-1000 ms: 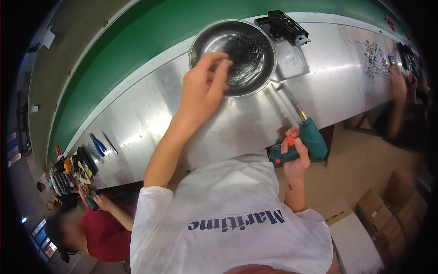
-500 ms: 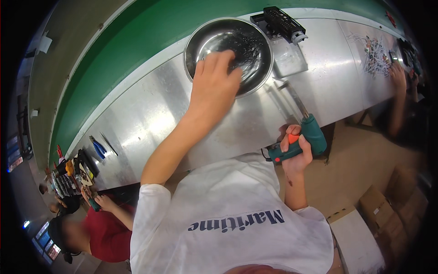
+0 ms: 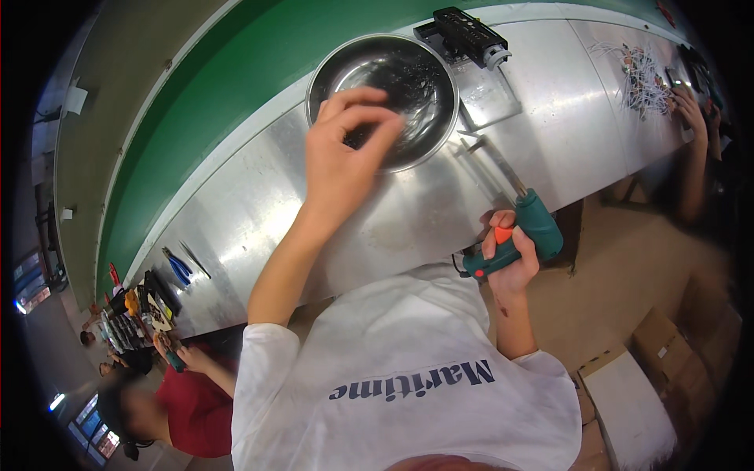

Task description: Soldering electronic components onto a circular PCB within a red device housing.

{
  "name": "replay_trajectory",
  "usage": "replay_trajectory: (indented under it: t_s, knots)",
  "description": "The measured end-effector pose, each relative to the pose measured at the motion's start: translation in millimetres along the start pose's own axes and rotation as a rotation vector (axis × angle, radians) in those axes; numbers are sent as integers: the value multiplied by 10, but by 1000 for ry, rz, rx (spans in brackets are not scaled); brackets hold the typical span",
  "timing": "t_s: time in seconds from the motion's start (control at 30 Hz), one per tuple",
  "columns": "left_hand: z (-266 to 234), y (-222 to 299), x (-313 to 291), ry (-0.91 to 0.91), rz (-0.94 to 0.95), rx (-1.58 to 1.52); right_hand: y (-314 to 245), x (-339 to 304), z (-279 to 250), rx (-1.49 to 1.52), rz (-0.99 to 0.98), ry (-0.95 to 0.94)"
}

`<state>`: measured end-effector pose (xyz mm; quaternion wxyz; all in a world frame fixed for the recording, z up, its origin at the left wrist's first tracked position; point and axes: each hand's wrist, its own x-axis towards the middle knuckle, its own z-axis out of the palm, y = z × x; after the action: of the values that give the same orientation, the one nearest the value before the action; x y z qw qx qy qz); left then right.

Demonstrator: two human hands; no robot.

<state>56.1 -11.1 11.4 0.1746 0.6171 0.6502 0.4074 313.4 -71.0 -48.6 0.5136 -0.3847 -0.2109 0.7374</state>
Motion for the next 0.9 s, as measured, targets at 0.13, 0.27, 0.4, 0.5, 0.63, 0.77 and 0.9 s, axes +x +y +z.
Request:
replay_trajectory:
  t_s: [0.13,0.27,0.4,0.5,0.63,0.77,0.9]
  knots:
    - [-74,-50,36,55,-263,-429,0,-32,-14,13,-2,-3]
    - [-149,16,83,37,-425,-667,14,-24,-32,12,-11,-12]
    - [-187,-20,61,2,-450,-646,2,-19,-20,-1,-1,-5]
    - [-190,5,-11,-5,-455,-691,11,-7,-20,4,-6,0]
    - [-188,-7,-192,-42,-487,-650,14,0,-14,6,-4,7]
    - [-178,-49,-362,-47,-529,-653,7,-2,-2,-14,-18,-2]
    - [-162,-32,-460,-64,-567,-694,1,-15,-19,-22,-20,-10]
